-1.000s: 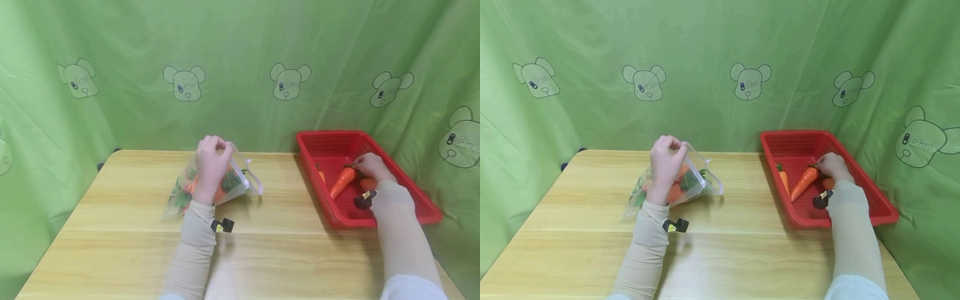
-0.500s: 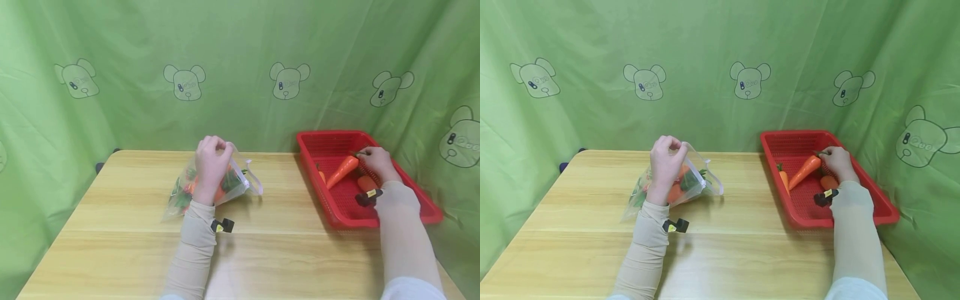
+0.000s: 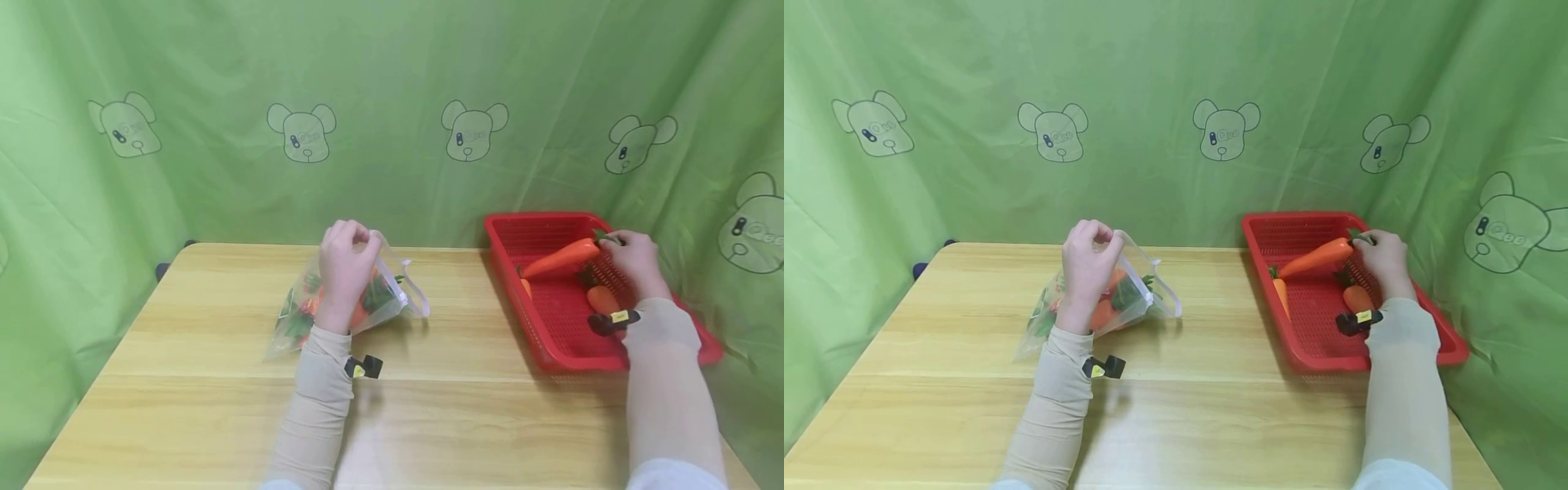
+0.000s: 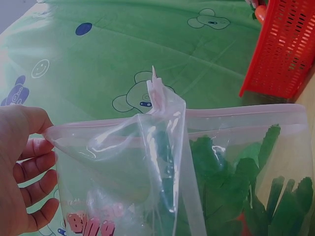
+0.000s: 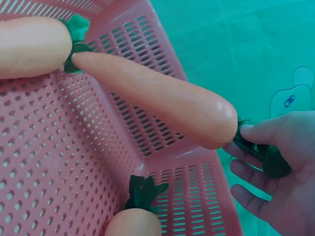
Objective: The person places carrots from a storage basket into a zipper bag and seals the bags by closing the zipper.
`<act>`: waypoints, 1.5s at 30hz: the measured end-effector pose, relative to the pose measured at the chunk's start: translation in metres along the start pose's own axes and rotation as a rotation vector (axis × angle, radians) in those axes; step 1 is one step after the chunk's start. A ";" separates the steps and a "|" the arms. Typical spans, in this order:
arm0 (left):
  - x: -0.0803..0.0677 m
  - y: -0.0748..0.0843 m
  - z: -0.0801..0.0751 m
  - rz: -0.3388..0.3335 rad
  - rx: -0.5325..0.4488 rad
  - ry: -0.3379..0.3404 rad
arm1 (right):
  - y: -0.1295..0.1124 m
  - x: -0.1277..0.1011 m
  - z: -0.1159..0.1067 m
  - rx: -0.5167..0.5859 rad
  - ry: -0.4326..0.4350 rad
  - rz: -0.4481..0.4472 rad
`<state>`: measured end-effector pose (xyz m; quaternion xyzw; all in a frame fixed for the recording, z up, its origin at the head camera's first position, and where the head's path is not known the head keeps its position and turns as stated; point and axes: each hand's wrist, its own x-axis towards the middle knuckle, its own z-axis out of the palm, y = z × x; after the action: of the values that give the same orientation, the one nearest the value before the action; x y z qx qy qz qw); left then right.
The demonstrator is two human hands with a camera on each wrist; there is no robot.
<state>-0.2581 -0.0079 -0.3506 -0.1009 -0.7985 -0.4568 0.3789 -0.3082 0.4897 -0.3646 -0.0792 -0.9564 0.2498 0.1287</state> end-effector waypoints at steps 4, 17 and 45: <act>0.001 0.001 0.000 0.003 -0.001 -0.002 | 0.000 -0.003 -0.006 0.037 -0.003 0.038; 0.000 0.002 0.000 -0.014 0.003 -0.012 | -0.009 -0.014 -0.022 0.162 0.035 0.112; 0.001 0.002 0.000 -0.013 0.010 -0.017 | -0.103 -0.045 -0.018 0.252 0.063 -0.032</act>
<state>-0.2579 -0.0067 -0.3493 -0.0978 -0.8046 -0.4542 0.3697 -0.2694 0.3995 -0.3067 -0.0551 -0.9141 0.3633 0.1717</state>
